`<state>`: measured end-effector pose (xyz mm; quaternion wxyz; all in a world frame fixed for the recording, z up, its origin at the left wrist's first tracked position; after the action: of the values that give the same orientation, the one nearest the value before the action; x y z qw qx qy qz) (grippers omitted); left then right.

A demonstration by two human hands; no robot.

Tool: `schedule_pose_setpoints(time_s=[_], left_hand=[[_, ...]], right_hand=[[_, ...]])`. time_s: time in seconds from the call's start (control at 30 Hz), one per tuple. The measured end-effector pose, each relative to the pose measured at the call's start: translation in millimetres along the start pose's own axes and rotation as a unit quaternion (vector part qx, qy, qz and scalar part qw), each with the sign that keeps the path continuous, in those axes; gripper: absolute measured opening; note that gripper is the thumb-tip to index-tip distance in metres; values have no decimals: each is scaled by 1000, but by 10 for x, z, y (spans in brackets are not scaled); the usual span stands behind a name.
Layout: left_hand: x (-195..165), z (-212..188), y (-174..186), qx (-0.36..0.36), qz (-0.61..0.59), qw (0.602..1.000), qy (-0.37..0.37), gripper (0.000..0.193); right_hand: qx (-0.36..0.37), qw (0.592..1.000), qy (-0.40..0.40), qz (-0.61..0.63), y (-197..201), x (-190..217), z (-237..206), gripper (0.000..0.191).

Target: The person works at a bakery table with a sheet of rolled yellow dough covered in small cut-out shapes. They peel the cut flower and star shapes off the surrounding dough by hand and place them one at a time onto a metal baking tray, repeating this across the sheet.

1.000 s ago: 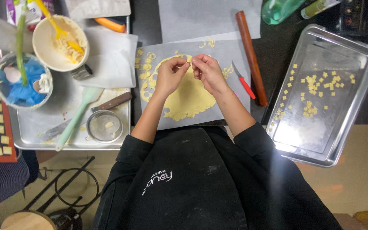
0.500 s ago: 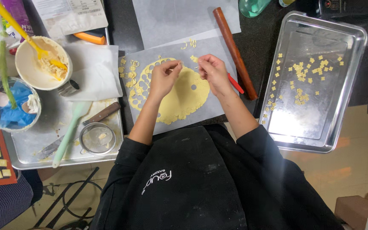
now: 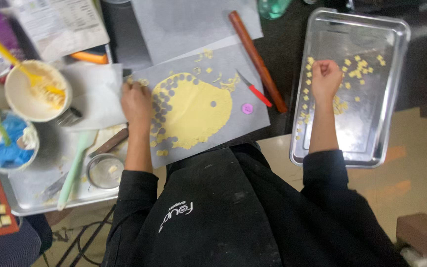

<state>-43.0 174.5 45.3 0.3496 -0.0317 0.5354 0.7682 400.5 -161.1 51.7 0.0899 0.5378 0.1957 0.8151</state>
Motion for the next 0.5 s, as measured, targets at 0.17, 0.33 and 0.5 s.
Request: schedule_pose_setpoints(time_s=[0.17,0.33,0.5], left_hand=[[37,3,20,18,-16,999,21,9],[27,29,17,31,-21,999,37,10],[20,3,11,38,-74,995,49,13]], right_hand=[[-10,968,106,-225,170,107,348,9],[38,914,277,-294,-120,503,307,11],[53,924,270,-266,-249,539,223,6]])
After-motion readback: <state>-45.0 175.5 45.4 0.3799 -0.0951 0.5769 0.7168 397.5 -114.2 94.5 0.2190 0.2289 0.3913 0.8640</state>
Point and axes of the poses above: each hand's wrist, its own z-axis towards the middle knuckle, its own y-axis out of the back of the hand, x = y × z, the point moved 9 cm from there along z, towards the middle knuckle, and after that the axes turned 14 degrees about -x, right-handed, at the moved point
